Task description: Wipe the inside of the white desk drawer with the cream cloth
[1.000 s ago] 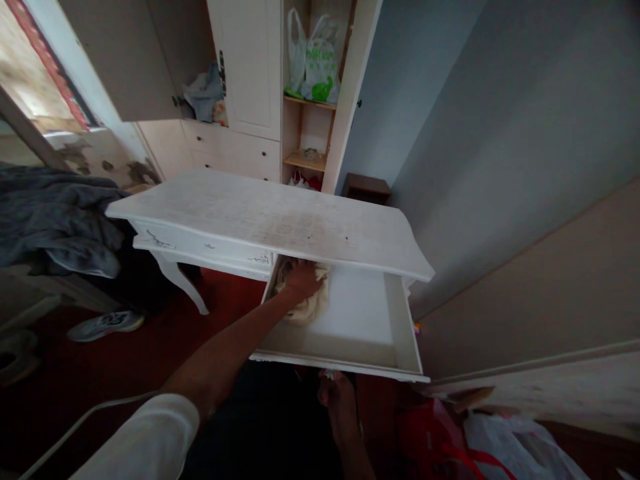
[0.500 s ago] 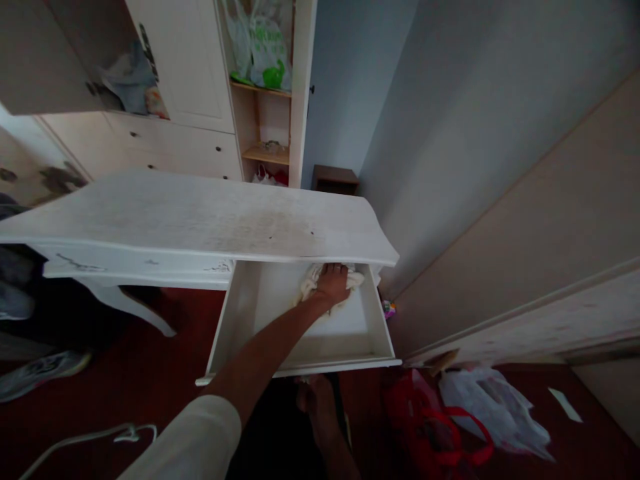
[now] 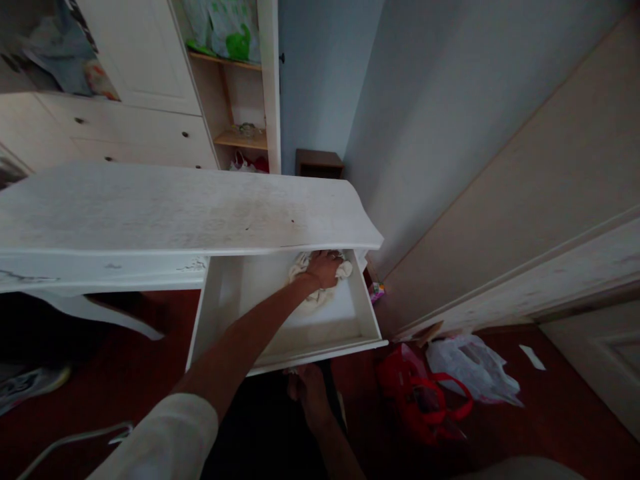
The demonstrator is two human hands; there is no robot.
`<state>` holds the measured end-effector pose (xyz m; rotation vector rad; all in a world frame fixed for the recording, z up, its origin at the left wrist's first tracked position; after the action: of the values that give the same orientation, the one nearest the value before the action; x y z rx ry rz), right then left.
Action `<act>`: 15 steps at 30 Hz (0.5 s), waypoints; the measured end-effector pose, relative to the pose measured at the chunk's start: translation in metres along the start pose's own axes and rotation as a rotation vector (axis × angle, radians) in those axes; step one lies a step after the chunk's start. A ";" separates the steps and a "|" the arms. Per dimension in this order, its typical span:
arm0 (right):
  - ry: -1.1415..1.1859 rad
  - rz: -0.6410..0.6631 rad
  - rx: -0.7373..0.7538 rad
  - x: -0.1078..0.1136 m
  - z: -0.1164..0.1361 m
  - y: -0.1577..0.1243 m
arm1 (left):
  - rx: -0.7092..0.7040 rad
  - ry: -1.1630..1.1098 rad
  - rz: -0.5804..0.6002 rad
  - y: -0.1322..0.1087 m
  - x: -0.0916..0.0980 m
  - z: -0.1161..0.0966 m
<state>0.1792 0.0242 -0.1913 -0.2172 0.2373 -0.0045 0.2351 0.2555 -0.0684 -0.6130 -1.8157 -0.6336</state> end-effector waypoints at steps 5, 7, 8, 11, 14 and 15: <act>-0.011 -0.007 -0.008 0.001 -0.002 0.001 | -0.170 -0.064 0.125 -0.019 -0.002 -0.013; -0.010 -0.004 -0.004 0.001 -0.001 0.001 | -0.218 -0.076 0.149 -0.030 -0.004 -0.021; -0.008 -0.002 -0.002 0.001 0.000 0.001 | -0.242 -0.079 0.160 -0.035 -0.006 -0.025; -0.012 -0.009 0.001 0.001 0.001 0.000 | -0.317 -0.104 0.195 -0.049 -0.012 -0.038; -0.021 -0.011 -0.002 0.001 0.000 0.000 | -0.352 -0.140 0.221 -0.060 -0.018 -0.045; -0.026 -0.011 0.000 0.001 -0.001 0.000 | -0.361 -0.150 0.223 -0.062 -0.020 -0.047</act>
<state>0.1802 0.0240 -0.1922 -0.2185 0.2104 -0.0129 0.2310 0.1762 -0.0812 -1.1142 -1.7489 -0.7853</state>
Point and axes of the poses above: each hand's wrist, its own y-axis towards the middle knuckle, its own x-axis out of the back of the hand, z = x × y, the point moved 7 cm from there along y, towards the middle knuckle, and after that the axes turned 10 degrees about -y, right-handed, at the moved point
